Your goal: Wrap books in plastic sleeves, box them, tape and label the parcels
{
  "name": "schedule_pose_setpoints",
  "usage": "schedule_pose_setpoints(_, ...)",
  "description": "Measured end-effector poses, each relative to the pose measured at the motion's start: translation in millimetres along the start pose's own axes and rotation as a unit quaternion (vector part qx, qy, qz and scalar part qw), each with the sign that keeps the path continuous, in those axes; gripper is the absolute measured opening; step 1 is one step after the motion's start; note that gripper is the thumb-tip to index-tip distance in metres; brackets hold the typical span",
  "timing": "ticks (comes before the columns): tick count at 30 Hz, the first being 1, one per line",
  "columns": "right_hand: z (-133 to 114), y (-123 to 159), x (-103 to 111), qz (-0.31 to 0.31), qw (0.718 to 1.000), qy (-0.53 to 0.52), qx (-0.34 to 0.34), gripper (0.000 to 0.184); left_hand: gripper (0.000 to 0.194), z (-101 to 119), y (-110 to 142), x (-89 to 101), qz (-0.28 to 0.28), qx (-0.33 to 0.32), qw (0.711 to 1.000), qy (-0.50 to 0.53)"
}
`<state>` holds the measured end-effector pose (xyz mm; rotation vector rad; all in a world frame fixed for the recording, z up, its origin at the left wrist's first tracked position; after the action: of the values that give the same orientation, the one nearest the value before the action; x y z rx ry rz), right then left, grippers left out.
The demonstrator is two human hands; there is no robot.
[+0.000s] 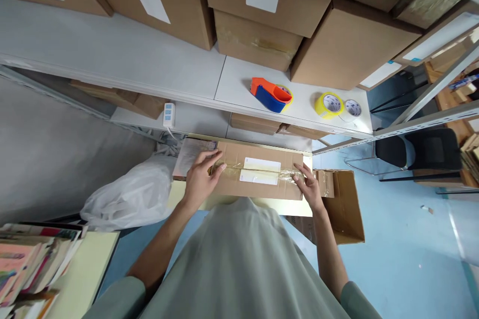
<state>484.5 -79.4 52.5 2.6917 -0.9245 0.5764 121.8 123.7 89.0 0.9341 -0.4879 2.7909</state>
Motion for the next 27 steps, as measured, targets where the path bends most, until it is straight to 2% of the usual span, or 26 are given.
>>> schedule_pose_setpoints(4, 2, -2, 0, 0.006, 1.000, -0.012, -0.009, 0.063, 0.038, 5, 2, -1.8, -0.018, -0.030, 0.999, -0.024)
schedule_pose_setpoints(7, 1, -2, 1, 0.024, 0.999, -0.020, -0.027, 0.061, 0.041, 6, 3, -1.0, -0.002, -0.031, 0.999, -0.028)
schedule_pose_setpoints(16, -11, 1, 4, 0.074, 0.996, 0.032, -0.022, 0.052, 0.028, -10, 4, -5.5, 0.050, 0.046, 0.995, 0.070)
schedule_pose_setpoints(20, -13, 0, 3, 0.069, 0.997, 0.042, -0.014, 0.055, 0.027, -13, 4, -7.0, 0.064, 0.066, 0.988, 0.121)
schedule_pose_setpoints(27, -20, 4, 4, 0.049, 0.997, 0.060, 0.025, 0.062, 0.029, -3, 6, -3.8, 0.036, 0.018, 0.992, 0.117)
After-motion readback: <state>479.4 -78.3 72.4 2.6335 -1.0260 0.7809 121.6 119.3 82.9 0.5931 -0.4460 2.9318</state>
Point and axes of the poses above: each hand's wrist, its own y-axis away from the middle knuckle, its own x-axis out of the back of the hand, z = x × y, the point moved 10 cm from there along -y, towards the middle knuckle, and after that the axes turned 10 degrees about z, right-handed, at the moved point
